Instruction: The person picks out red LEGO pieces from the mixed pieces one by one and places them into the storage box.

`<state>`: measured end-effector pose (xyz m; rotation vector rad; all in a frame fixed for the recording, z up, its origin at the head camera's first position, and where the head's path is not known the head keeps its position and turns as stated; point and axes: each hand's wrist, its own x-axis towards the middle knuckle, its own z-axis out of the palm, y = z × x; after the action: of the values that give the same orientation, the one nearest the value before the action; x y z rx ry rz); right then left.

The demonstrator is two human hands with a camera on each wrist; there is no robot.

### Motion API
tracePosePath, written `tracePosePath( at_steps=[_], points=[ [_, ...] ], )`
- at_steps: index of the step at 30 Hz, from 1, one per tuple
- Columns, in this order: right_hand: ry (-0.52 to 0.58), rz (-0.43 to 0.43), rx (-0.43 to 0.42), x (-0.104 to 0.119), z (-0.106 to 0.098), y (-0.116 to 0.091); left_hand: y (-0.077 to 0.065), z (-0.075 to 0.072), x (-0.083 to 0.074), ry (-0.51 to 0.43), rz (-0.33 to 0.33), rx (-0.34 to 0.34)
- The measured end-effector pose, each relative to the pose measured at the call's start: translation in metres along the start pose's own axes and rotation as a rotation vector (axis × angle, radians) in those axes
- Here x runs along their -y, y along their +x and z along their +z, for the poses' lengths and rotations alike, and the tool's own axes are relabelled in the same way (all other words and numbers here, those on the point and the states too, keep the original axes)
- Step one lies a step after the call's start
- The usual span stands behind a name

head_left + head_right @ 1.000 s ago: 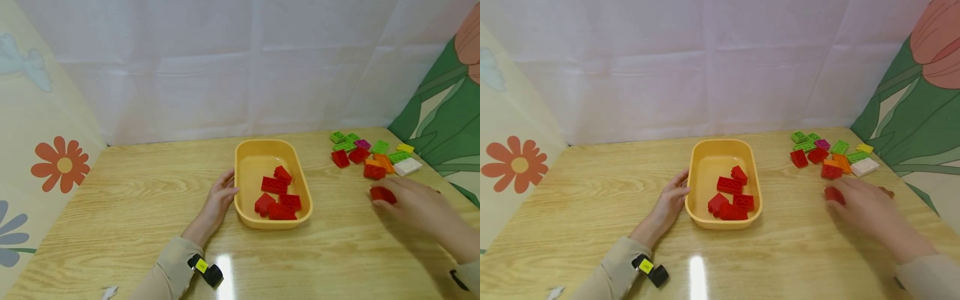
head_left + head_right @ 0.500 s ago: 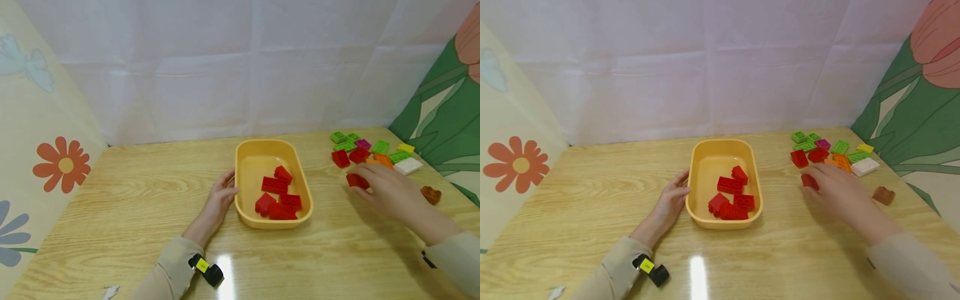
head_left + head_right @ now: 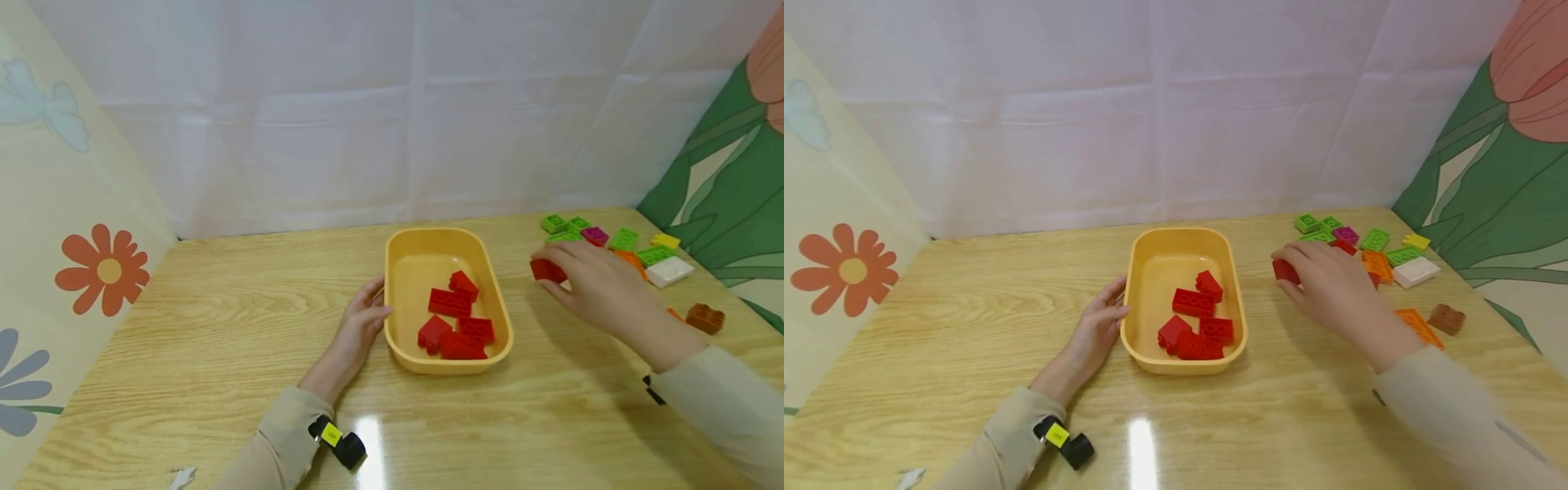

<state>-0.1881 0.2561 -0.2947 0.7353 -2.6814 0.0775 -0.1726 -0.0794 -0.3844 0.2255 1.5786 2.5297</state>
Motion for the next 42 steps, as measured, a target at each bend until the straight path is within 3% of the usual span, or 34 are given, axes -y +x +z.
tracePosePath(
  at_steps=[16, 24, 34, 42],
  points=[
    [0.049, -0.015, -0.027, 0.040, 0.005, 0.048, 0.000, -0.001, 0.002, -0.011, 0.000, 0.003],
    [0.091, -0.107, -0.030, 0.057, 0.011, 0.069, 0.000, -0.001, 0.002, -0.008, 0.001, 0.004],
    [0.221, -0.220, 0.094, 0.062, 0.028, 0.087, 0.000, 0.001, 0.002, -0.020, -0.007, -0.012],
    [0.292, -0.187, 0.179, 0.059, 0.044, 0.093, 0.001, 0.000, 0.003, -0.017, -0.002, -0.015]
  ],
)
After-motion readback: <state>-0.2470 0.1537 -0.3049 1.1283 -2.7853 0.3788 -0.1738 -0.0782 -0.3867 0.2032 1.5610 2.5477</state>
